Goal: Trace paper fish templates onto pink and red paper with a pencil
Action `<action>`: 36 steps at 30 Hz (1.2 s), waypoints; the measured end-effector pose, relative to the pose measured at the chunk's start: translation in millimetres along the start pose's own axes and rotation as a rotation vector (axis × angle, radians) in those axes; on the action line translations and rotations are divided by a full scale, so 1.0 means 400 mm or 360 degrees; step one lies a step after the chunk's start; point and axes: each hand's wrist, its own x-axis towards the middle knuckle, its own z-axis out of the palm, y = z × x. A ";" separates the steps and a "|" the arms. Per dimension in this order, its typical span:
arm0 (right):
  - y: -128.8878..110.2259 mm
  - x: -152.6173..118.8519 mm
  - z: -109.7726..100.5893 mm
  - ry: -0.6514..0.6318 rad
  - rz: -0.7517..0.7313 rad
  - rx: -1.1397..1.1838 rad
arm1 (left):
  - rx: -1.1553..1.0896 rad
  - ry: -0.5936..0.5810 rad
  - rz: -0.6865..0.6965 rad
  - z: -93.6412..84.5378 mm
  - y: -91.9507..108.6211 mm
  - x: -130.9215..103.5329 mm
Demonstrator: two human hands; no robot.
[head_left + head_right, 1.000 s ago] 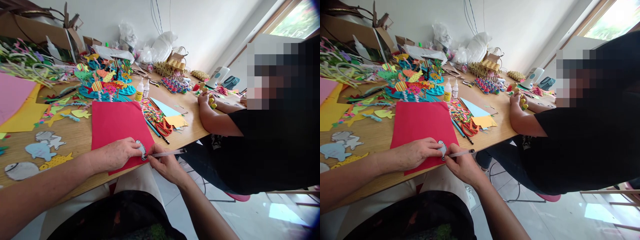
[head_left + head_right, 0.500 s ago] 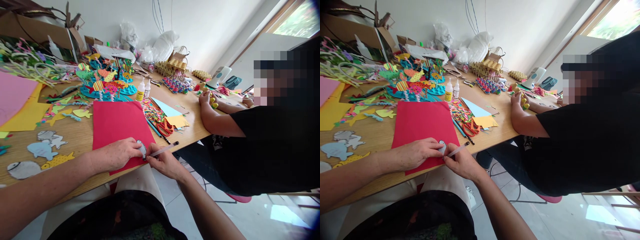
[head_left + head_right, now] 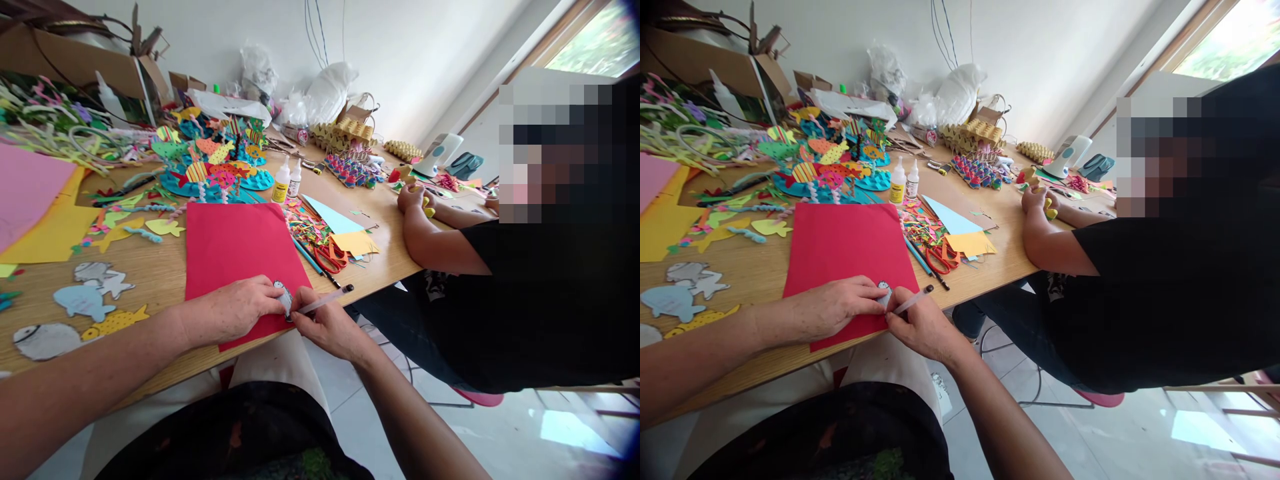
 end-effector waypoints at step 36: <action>0.010 0.010 0.016 0.0102 -0.0012 -0.0018 | -0.0076 0.0008 -0.0088 0.004 -0.004 -0.005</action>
